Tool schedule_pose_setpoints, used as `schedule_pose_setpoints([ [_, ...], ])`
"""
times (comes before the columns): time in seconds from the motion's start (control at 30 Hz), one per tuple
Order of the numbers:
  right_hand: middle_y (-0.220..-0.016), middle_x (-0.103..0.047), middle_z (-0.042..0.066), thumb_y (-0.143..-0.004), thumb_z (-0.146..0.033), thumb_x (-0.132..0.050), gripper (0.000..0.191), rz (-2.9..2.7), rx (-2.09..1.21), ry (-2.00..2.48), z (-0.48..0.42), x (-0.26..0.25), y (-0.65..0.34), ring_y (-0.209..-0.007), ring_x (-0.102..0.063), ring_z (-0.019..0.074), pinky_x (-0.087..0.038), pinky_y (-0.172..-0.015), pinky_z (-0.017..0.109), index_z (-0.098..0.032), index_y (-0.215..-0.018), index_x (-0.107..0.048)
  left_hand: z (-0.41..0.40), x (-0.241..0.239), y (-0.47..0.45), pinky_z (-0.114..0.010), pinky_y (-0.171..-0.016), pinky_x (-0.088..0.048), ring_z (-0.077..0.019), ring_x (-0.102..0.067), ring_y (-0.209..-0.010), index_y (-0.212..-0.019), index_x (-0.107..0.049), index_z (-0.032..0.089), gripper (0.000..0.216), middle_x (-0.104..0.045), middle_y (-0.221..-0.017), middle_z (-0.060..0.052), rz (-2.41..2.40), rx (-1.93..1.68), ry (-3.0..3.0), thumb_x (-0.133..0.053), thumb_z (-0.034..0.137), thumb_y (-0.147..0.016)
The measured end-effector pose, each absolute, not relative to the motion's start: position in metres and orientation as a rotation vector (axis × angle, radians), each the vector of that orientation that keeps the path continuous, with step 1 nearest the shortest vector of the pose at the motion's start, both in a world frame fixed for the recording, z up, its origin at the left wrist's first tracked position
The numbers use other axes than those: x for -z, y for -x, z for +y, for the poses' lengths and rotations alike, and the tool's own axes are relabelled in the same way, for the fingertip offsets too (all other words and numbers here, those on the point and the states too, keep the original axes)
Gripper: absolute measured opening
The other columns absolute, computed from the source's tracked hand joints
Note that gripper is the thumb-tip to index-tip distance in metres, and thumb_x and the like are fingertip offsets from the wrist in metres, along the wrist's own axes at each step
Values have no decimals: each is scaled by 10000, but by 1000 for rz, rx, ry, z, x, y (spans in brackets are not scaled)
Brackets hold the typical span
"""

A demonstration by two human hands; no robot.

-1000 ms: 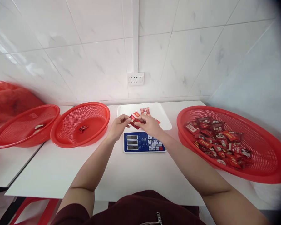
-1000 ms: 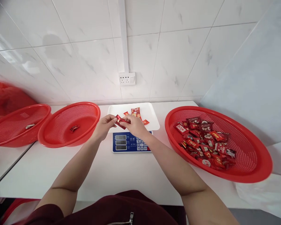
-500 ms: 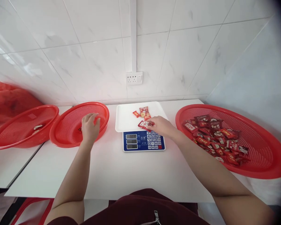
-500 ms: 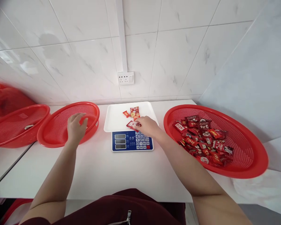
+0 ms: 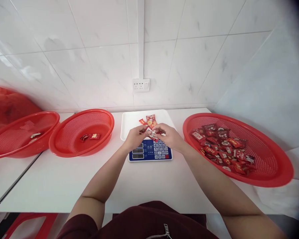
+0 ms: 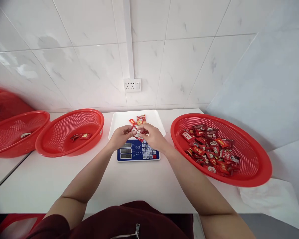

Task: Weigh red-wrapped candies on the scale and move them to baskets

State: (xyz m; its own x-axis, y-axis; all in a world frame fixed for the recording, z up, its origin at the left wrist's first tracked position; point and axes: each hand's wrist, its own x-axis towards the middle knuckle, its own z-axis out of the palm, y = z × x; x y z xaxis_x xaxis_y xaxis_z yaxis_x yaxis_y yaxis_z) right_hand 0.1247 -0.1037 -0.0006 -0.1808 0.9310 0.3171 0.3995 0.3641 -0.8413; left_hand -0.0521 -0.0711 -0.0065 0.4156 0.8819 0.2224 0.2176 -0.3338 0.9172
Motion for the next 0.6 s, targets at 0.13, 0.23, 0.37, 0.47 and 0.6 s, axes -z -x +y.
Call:
schedule_pose_setpoints([
  [0.13,-905,-635,32,-742,-372,-627,279,-1611,-993,1220,-114,-4,-129,-781,-600,157,-500,-701,319,-201,-958,-581,-80,4,47,-232,-570,-403,-99,-493,-579,-677,-530,176,289,-536,-607,41,803,-1064,-1542,-685,418,-699],
  [0.23,-757,-617,4,-755,-430,-613,255,-1638,-1028,1241,-121,-5,-128,-659,-579,141,-487,-621,298,-192,-842,-583,-91,8,47,-227,-549,-381,-89,-472,-549,-631,-496,174,328,-516,-576,49,784,-1078,-1409,-716,414,-669],
  [0.37,-692,-599,-17,-749,-415,-613,228,-1628,-1126,1191,-130,-1,-118,-616,-570,133,-467,-581,272,-200,-792,-548,-105,11,58,-228,-571,-403,-92,-502,-577,-657,-517,168,308,-549,-607,39,787,-1046,-1320,-720,399,-675],
  [0.47,-588,-561,-44,-762,-404,-591,216,-1638,-1184,1189,-136,5,-106,-533,-530,116,-423,-510,243,-205,-746,-509,-113,10,72,-219,-573,-427,-91,-526,-605,-757,-557,174,262,-579,-670,28,805,-971,-1342,-715,373,-690],
  [0.6,-590,-571,-42,-790,-413,-570,216,-1766,-1149,1177,-134,15,-97,-539,-525,112,-399,-501,230,-199,-766,-551,-116,14,94,-230,-564,-472,-111,-559,-633,-960,-567,216,331,-585,-724,22,853,-859,-1423,-708,347,-691],
])
